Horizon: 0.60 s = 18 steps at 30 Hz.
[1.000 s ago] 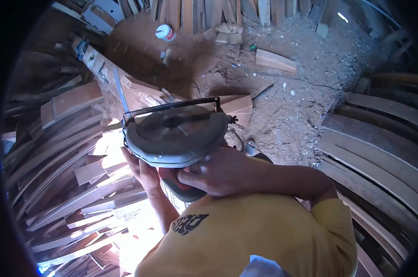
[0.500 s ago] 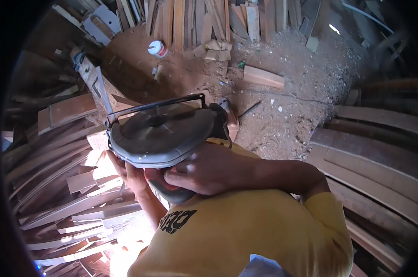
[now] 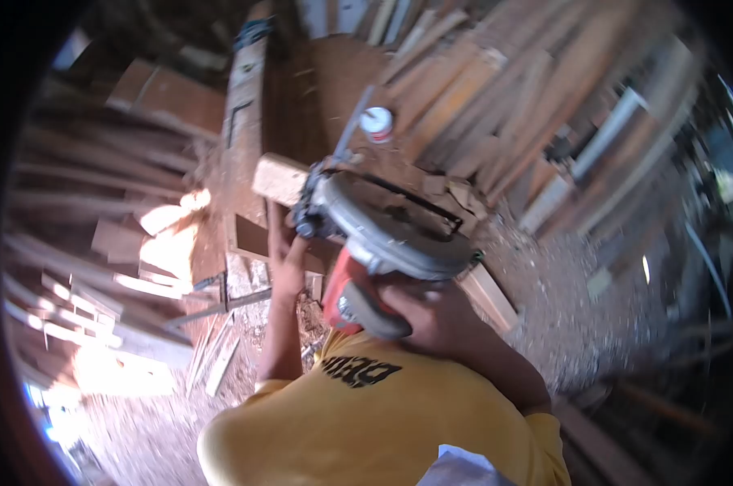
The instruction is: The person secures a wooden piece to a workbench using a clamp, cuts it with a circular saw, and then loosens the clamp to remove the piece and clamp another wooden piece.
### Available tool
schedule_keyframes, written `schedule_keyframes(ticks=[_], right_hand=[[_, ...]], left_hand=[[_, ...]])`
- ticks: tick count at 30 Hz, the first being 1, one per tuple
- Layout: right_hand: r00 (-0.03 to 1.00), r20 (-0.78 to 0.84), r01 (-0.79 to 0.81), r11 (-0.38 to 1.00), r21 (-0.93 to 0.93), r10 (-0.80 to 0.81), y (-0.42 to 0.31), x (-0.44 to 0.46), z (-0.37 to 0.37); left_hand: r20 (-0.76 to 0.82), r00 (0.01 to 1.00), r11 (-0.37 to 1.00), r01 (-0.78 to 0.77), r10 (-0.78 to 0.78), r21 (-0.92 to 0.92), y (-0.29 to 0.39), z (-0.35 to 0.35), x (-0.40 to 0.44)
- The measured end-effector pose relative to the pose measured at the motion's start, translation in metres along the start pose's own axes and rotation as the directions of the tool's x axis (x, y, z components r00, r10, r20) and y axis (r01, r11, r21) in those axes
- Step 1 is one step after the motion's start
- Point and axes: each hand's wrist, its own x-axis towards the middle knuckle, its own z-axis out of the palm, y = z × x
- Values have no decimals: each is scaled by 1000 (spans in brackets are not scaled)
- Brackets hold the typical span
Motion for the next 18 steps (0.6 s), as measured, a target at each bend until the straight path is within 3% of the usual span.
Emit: schedule_keyframes(ticks=[3, 6, 9, 14, 16, 18], right_hand=[[994, 67, 83, 996, 15, -84, 53, 63, -36], [977, 146, 135, 979, 152, -157, 94, 112, -49], [932, 178, 266, 929, 255, -316, 134, 160, -44], [756, 343, 360, 791, 495, -558, 172, 242, -23], [621, 419, 380, 722, 578, -662, 181, 280, -10], [486, 385, 414, 594, 689, -785, 194, 317, 12]], left_hand=[[-16, 993, 992, -119, 118, -41, -7, 17, 62], [-99, 984, 988, -150, 147, -26, 0, 19, 92], [-341, 921, 982, -166, 188, 94, 18, 20, 103], [-637, 733, 971, -195, 237, 137, 30, 5, 83], [-744, 595, 953, -188, 304, 239, 29, 9, 74], [-792, 426, 899, -215, 438, 382, 16, 5, 71]])
